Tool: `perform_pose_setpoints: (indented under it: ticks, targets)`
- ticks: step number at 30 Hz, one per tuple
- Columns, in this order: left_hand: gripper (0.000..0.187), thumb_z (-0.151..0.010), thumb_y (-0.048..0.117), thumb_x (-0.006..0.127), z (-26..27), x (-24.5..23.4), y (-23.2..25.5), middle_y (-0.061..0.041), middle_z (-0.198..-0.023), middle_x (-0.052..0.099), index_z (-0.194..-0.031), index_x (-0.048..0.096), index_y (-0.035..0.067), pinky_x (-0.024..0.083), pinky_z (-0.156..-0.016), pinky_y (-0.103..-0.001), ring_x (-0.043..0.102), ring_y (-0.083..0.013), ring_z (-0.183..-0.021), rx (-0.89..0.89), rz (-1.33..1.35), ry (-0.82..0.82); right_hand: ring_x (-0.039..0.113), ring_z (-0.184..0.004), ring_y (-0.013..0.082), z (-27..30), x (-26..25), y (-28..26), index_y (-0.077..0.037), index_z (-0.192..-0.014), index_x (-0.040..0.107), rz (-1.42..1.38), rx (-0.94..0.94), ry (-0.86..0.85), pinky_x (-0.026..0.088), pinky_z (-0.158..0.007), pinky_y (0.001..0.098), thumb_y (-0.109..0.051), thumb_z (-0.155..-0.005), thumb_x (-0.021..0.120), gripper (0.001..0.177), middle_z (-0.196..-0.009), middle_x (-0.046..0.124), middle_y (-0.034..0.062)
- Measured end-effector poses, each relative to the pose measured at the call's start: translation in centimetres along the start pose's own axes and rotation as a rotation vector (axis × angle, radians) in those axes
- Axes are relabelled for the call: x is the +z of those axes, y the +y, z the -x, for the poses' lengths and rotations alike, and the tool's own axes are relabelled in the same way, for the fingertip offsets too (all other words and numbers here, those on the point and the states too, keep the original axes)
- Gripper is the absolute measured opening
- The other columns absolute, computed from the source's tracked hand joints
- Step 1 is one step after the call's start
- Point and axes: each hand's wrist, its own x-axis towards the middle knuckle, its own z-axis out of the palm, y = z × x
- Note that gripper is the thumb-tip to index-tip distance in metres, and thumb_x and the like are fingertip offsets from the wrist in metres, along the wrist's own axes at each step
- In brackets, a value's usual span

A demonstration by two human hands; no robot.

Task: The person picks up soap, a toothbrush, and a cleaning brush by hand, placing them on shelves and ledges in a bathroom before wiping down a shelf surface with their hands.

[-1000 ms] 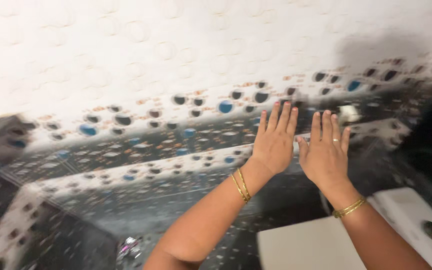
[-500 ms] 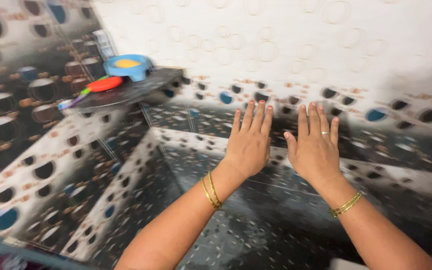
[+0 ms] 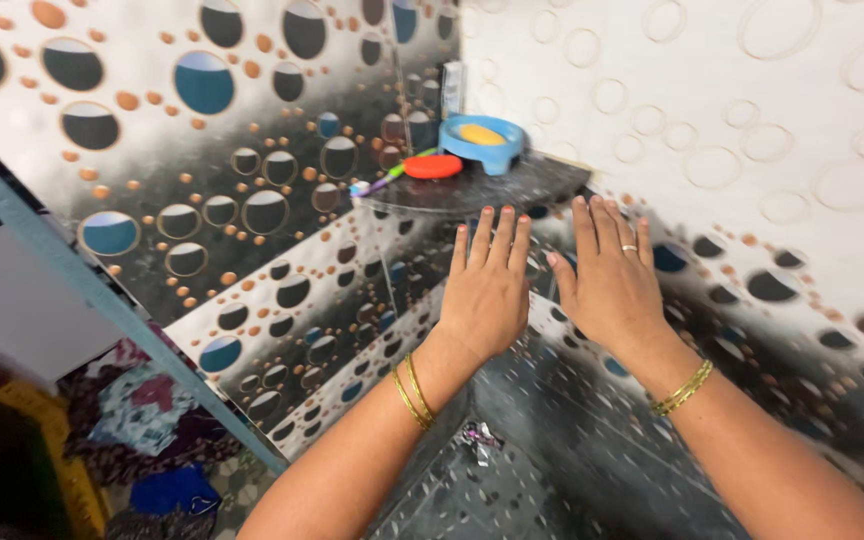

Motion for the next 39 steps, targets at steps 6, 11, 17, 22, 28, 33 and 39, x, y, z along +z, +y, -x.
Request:
perform_pose_setpoints:
  ticks: [6,11,17,22,28,33,39]
  targets:
    - [0.078,-0.085,0.026,0.061,-2.7,1.8,-3.5,-0.025,-0.159,0.036,-0.151,0.036,-0.007,0.02,-0.122,-0.059,0.028,-0.039,-0.152,-0.103,-0.05,-0.049,0.06,-0.121,0.042,-7.2,7.1,1.9,-0.003,-0.143,0.052,-0.535,0.076,-0.035,0.049,-0.101,0.0477,-0.026,-0.099,0.063,0.051,-0.133,0.061,0.0248]
    - [0.08,-0.086,0.028,0.064,-5.9,4.2,-6.1,-0.027,-0.157,0.037,-0.151,0.034,-0.008,0.021,-0.121,-0.058,0.03,-0.0392,-0.15,-0.201,-0.022,-0.075,0.063,-0.113,0.0414,-13.0,13.7,5.3,-0.002,-0.139,0.057,-0.616,0.041,0.052,0.051,-0.097,0.0481,-0.024,-0.094,0.07,0.051,-0.12,0.064,0.0256]
    - [0.081,-0.086,0.031,0.069,-8.5,6.7,-9.5,-0.03,-0.149,0.044,-0.147,0.037,-0.011,0.031,-0.118,-0.052,0.038,-0.0433,-0.144,-0.423,0.184,-0.059,0.061,-0.103,0.0432,-17.1,17.4,6.9,-0.006,-0.125,0.063,-0.531,0.065,-0.086,0.049,-0.088,0.0495,-0.036,-0.079,0.086,0.06,-0.112,0.061,0.0272]
    - [0.076,-0.087,0.027,0.069,-8.8,7.1,-10.1,-0.032,-0.141,0.051,-0.146,0.04,-0.011,0.039,-0.113,-0.05,0.046,-0.0477,-0.134,-0.498,0.37,0.006,0.063,-0.102,0.0407,-17.2,17.0,6.4,-0.008,-0.114,0.065,-0.472,0.109,-0.117,0.05,-0.089,0.0491,-0.035,-0.076,0.089,0.052,-0.106,0.065,0.021]
    - [0.073,-0.093,0.023,0.071,-9.8,8.4,-10.9,-0.033,-0.133,0.06,-0.146,0.037,-0.013,0.05,-0.104,-0.044,0.063,-0.0416,-0.122,-0.479,0.648,0.199,0.059,-0.119,0.0444,-13.9,12.2,5.7,-0.007,-0.11,0.064,-0.45,-0.07,0.178,0.05,-0.098,0.0477,-0.02,-0.078,0.088,0.042,-0.129,0.059,0.0251]
    - [0.076,-0.097,0.02,0.067,-11.0,10.1,-9.5,-0.026,-0.119,0.073,-0.151,0.027,-0.014,0.058,-0.088,-0.037,0.075,-0.0266,-0.101,-0.669,1.066,0.319,0.058,-0.126,0.0425,-10.8,6.7,4.0,-0.005,-0.11,0.063,-0.413,-0.085,0.215,0.05,-0.104,0.0459,-0.018,-0.081,0.087,0.039,-0.14,0.052,0.0239]
    - [0.047,-0.098,0.011,0.06,-11.2,10.6,-6.1,-0.014,-0.104,0.066,-0.139,0.045,-0.006,0.064,-0.063,-0.032,0.071,-0.024,-0.083,-0.817,1.82,0.12,0.062,-0.115,0.0362,-7.4,1.6,2.1,-0.004,-0.109,0.063,-0.346,0.075,0.147,0.055,-0.089,0.0417,-0.017,-0.079,0.088,0.04,-0.136,0.054,0.0215]
